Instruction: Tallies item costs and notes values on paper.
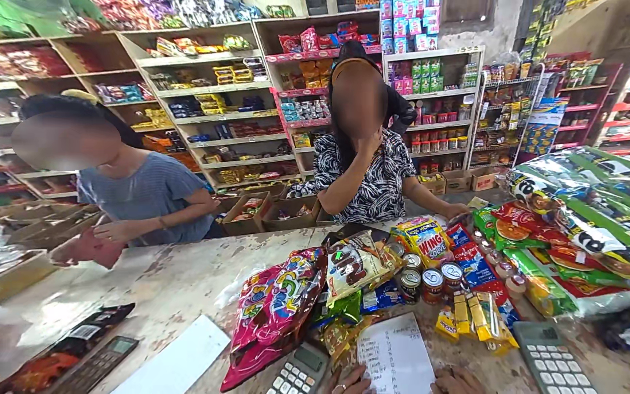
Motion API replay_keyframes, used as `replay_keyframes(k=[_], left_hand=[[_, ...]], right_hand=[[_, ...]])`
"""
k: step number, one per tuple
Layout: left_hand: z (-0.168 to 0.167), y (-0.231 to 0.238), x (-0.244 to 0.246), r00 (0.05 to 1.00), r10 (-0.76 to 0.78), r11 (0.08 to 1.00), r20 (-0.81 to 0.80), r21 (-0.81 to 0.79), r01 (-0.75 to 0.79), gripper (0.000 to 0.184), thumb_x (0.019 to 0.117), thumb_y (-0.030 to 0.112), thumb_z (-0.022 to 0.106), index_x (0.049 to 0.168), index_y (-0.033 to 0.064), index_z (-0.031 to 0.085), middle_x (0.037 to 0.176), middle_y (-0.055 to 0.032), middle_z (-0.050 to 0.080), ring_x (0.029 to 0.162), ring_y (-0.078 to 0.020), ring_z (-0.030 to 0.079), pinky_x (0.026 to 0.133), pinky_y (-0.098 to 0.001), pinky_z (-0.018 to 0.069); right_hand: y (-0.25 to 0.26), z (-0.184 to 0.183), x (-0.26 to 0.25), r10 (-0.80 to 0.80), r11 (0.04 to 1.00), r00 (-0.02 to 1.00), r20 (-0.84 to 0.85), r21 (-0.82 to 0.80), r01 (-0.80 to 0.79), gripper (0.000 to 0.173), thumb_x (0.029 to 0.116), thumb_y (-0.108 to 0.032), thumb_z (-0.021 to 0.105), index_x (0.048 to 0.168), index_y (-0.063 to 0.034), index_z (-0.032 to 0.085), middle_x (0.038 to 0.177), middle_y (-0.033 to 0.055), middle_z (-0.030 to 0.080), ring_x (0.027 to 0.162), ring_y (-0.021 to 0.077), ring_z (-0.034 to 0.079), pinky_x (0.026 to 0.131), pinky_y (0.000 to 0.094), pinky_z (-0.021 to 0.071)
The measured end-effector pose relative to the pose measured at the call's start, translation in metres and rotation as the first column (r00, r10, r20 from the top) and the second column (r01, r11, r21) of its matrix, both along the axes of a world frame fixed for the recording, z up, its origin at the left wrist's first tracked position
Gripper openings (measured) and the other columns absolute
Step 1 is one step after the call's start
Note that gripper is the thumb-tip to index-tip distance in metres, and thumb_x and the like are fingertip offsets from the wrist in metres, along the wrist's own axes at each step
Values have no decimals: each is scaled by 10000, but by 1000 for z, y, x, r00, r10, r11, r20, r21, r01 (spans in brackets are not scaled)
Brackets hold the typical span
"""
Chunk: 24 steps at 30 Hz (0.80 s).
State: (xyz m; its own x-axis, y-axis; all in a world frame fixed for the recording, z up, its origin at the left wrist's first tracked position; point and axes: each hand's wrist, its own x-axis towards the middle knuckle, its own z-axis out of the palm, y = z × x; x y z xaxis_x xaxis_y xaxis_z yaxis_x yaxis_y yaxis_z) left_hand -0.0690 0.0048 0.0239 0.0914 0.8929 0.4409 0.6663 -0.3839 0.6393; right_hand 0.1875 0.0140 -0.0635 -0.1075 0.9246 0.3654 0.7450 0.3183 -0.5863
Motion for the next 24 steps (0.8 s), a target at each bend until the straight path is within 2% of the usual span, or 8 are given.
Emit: replay_keyframes(k=[5,10,13,17,21,24], left_hand=[[-17,4,-8,1000,14,1000,8,0,-14,236,880,162,710,991,-29,797,1156,-224,739,1123,-428,697,1103,-657,395],[-12,2,-6,1000,22,1000,6,-7,-21,248,866,199,729,976,-10,803,1153,-205,745,1121,-416,698,1100,-627,417],[-16,3,-8,1000,13,1000,2,-7,-13,245,876,187,717,981,-18,801,1155,-214,742,1124,-424,695,1104,-655,393],[-17,3,-8,1000,23,1000,-9,-2,-23,246,864,216,734,974,10,811,1152,-184,751,1116,-400,705,1098,-640,412],[-16,4,-9,1000,15,1000,-4,-3,-15,232,877,169,718,979,-23,801,1154,-220,741,1118,-426,698,1102,-642,402],[-19,4,-10,1000,24,1000,-12,14,-24,223,869,187,725,962,4,811,1146,-191,751,1106,-389,712,1099,-615,426]], right_hand=[[3,-13,-2,-2,1000,1000,19,0,2,250,1030,-348,593,1072,-187,780,1140,-37,762,1213,176,644,1044,420,487],[2,-9,-1,-20,1000,999,33,1,20,253,1032,-346,590,1074,-186,782,1118,-35,767,1203,185,649,1047,426,485],[2,-12,-1,-20,1000,999,29,7,20,246,1031,-342,595,1076,-187,781,1122,-39,765,1203,175,646,1044,416,484],[3,-14,0,-23,1000,999,28,10,23,242,1029,-345,598,1079,-199,783,1127,-48,763,1207,165,641,1051,406,480],[2,-11,-1,-20,1000,999,42,11,19,241,1032,-337,592,1076,-195,782,1126,-50,764,1215,166,640,1056,402,477],[3,-16,-2,-28,999,999,42,24,27,235,1029,-343,596,1067,-204,781,1125,-61,762,1214,156,638,1047,399,482]])
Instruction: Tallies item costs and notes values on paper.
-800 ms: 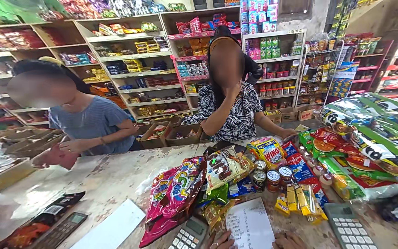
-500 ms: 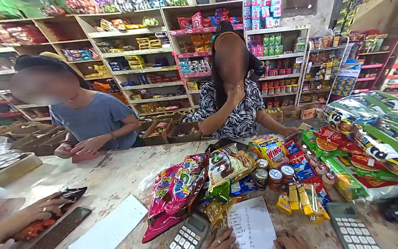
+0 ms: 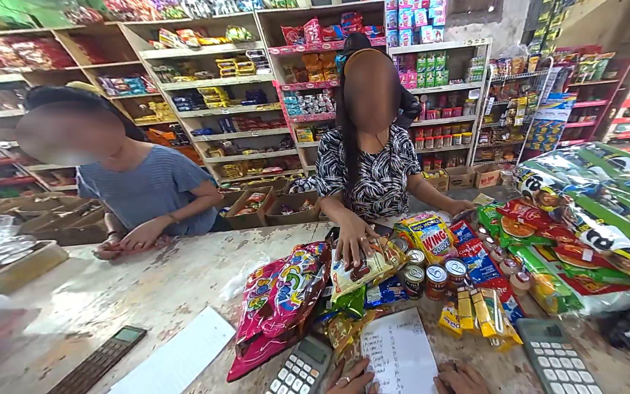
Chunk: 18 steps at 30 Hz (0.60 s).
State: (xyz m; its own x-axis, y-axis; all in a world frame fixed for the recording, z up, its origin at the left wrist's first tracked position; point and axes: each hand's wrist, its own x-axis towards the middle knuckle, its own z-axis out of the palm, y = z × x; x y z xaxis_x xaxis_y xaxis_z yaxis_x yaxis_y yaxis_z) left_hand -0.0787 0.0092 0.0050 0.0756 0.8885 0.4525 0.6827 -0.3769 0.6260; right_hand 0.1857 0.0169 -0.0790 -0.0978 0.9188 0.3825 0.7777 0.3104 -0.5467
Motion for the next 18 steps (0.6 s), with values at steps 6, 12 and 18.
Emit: replay_keyframes(k=[6,12,18], left_hand=[[-3,2,-2,1000,-6,1000,13,-5,6,218,875,160,719,975,-13,805,1159,-211,742,1129,-414,698,1116,-620,406],[-6,3,-4,999,-10,1000,30,-24,11,201,869,145,735,974,-11,806,1176,-222,734,1145,-429,686,1118,-628,407],[-13,2,-6,1000,3,999,28,-40,-2,198,863,152,745,969,-3,809,1209,-240,716,1171,-471,659,1104,-633,422]], right_hand=[[3,-7,1,3,1000,1000,4,4,-3,235,1028,-351,598,1070,-208,779,1137,-64,758,1220,149,631,1050,404,477],[2,-5,0,11,1000,1000,-25,-3,-11,231,1024,-356,607,1053,-204,780,1154,-60,753,1218,142,630,1049,393,481],[-1,-7,0,7,1000,1000,-27,5,-7,228,1021,-353,614,1061,-202,780,1147,-60,754,1217,140,629,1050,386,480]])
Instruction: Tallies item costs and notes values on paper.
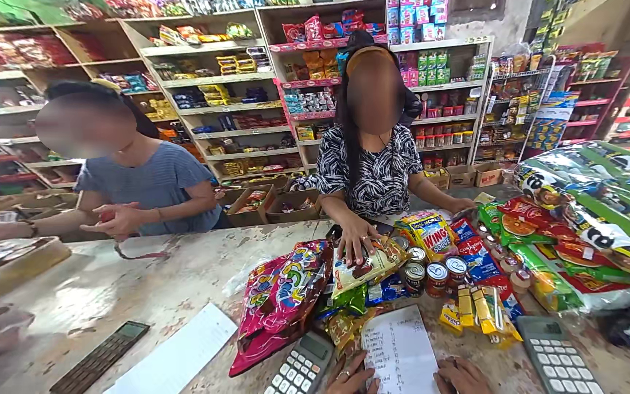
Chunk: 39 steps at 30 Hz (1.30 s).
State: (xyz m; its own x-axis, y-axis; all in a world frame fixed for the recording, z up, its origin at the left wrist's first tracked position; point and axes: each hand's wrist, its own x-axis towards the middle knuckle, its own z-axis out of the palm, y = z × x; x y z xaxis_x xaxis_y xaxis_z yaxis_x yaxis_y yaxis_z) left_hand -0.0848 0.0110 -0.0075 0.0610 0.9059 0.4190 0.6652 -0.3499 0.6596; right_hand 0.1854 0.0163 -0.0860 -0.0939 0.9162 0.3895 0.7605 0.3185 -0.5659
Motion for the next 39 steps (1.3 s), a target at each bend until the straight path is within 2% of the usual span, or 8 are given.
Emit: replay_keyframes(k=[4,8,12,15,17,20,24,39], left_hand=[[-14,5,-5,999,30,1000,-11,-2,-30,219,861,184,757,999,24,813,1255,-215,705,1226,-442,637,1120,-609,424],[-72,26,-26,994,64,984,-94,172,-47,324,895,456,698,1038,196,827,1260,-33,734,1159,-196,704,1034,-488,546],[-57,23,-24,996,2,987,-90,159,12,344,915,420,697,1094,148,808,1309,-76,707,1229,-263,667,1086,-543,495],[-44,24,-19,996,-12,992,-85,127,23,330,920,397,705,1129,160,800,1346,-62,688,1268,-278,642,1110,-556,472],[-39,25,-18,996,-5,992,-88,122,16,323,924,395,700,1124,163,801,1351,-62,685,1276,-279,636,1111,-553,473],[-32,27,-15,997,-3,993,-82,116,13,310,928,388,697,1115,164,804,1356,-61,682,1281,-291,631,1112,-557,467],[-28,28,-13,997,0,993,-75,116,9,297,931,379,696,1110,169,806,1345,-51,690,1259,-282,647,1120,-556,458],[-29,30,-14,999,-31,989,-41,142,37,312,915,410,713,1068,159,816,1276,-56,726,1256,-239,655,1164,-557,408]], right_hand=[[8,-29,0,-39,997,999,19,67,38,192,998,-385,642,1057,-257,772,1147,-105,744,1208,107,623,1043,392,484],[22,-86,1,-184,941,983,-10,286,179,151,930,-415,686,1030,-335,767,1113,-137,733,1127,98,644,986,419,518],[17,-41,11,-105,978,969,-224,152,141,251,979,-307,666,1179,-175,744,1165,-10,725,1117,154,668,1000,383,544],[26,-20,31,5,1000,817,-576,23,11,459,1088,-392,404,1286,-68,661,1250,93,689,1131,228,661,974,427,559],[35,-10,37,-20,1000,768,-640,4,29,530,1092,-457,369,1259,-78,700,1124,81,690,993,186,659,858,369,573],[58,12,34,-11,998,776,-631,39,46,361,1084,-252,445,1059,-82,763,942,18,702,833,130,656,713,306,566],[87,29,14,-32,999,751,-659,-24,22,243,1058,-182,547,999,-66,752,842,22,710,719,139,674,628,317,585],[99,10,-1,59,998,771,-634,11,-68,123,982,-130,681,1033,-58,767,936,29,756,857,157,737,783,341,644]])
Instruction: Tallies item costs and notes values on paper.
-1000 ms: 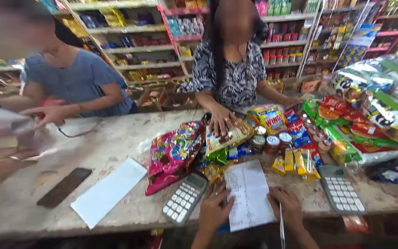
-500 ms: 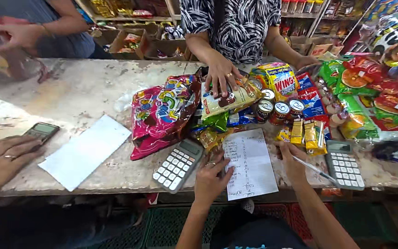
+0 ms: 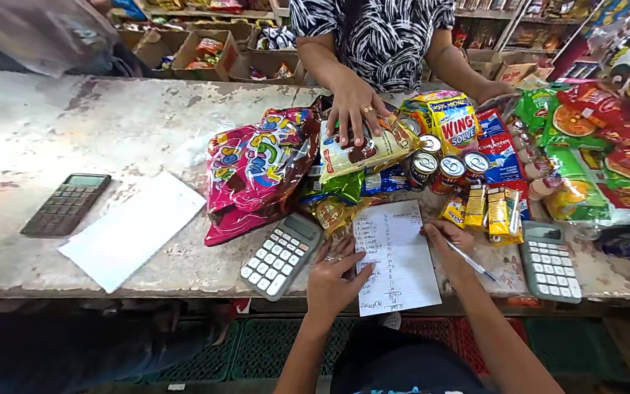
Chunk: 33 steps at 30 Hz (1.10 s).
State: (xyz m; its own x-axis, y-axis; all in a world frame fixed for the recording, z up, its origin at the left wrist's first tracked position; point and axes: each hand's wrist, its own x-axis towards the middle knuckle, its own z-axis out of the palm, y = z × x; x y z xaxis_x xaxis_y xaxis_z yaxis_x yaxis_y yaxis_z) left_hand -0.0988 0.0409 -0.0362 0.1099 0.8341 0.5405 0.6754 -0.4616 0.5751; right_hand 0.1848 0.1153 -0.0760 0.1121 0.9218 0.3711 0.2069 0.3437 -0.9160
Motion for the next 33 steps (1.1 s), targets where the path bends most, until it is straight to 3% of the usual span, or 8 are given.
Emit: replay_keyframes(k=[27,33], left_hand=[[0,-3,2,1000,22,998,-7,50,-21,237,913,362,726,991,164,829,1221,-53,749,1206,-236,686,1151,-546,420],[-1,-3,1,999,28,998,-16,65,-27,243,910,369,726,982,162,829,1226,-49,748,1212,-241,683,1143,-539,433]], right_hand=[[-5,3,-4,-38,999,999,-35,-16,38,184,1021,-135,616,952,-43,760,876,43,755,816,193,753,767,383,658],[-3,12,-5,-100,994,993,-55,-56,97,194,999,-143,649,866,-57,762,757,16,691,651,114,649,587,283,567]])
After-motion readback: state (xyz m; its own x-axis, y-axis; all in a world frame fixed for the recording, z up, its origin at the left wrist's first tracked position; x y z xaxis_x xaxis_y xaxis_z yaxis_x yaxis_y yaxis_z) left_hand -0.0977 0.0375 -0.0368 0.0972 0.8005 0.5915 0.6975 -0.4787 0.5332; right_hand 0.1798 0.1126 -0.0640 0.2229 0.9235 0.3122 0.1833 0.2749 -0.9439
